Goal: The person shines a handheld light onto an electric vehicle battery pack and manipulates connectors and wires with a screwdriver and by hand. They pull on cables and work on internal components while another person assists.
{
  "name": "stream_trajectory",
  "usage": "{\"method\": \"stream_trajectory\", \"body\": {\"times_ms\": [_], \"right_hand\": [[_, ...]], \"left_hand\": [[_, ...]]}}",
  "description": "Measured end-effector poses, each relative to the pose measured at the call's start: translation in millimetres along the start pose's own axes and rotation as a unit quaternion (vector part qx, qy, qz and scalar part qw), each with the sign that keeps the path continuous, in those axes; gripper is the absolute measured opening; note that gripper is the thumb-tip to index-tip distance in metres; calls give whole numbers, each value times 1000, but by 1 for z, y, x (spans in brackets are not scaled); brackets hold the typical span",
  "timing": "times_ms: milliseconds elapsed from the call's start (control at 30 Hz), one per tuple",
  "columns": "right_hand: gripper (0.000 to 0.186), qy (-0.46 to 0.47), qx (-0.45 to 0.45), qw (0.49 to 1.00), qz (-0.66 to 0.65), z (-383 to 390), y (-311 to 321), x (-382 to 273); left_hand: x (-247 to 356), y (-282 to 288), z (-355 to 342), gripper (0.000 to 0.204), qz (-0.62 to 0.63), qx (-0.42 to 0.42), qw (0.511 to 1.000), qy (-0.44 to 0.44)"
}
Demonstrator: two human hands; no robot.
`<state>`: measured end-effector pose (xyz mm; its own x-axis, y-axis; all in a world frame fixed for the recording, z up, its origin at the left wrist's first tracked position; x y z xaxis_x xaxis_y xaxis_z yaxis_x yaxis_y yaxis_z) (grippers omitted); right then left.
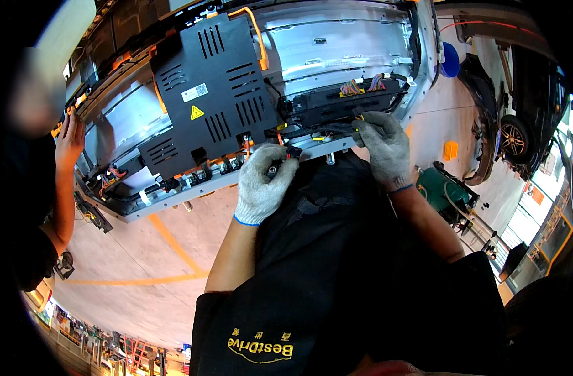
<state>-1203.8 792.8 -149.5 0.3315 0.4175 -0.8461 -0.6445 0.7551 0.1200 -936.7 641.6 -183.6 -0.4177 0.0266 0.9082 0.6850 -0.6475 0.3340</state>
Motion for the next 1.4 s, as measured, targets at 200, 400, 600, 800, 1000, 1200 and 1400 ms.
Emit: {"method": "stream_trajectory", "body": {"times_ms": [200, 400, 600, 800, 1000, 1200, 1400], "right_hand": [[28, 127, -39, 956, 263, -14, -44, -57], [31, 127, -9, 918, 376, -35, -55, -59], [34, 114, -11, 903, 415, -41, -59, -58], [36, 119, -23, 897, 425, -46, -69, -66], [26, 225, -39, 895, 384, -29, -73, -73], [38, 353, -112, 831, 416, -8, -66, -67], [36, 315, -155, 798, 489, -19, -74, -69]], "left_hand": [[8, 2, -2, 26, -16, -1, 1000, -18], [19, 5, -3, 24, -21, 15, 999, -40], [17, 5, -5, 23, -36, 11, 997, -71], [20, 6, -8, 22, -18, 0, 997, -72], [18, 6, -10, 21, -3, -7, 998, -64], [19, 7, -8, 23, -17, -11, 999, -49], [18, 7, -8, 25, -22, -8, 998, -56]]}}
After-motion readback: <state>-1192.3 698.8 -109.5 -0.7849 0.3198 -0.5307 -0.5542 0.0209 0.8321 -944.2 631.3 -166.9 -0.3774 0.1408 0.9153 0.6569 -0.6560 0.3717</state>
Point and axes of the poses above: each hand's wrist, its own z-axis away from the middle knuckle, its own y-axis out of the back of the hand, x = y × z, the point moved 6 cm from there along -z, towards the middle knuckle, and after that the axes turned 9 degrees about -z, right-handed, at the moved point
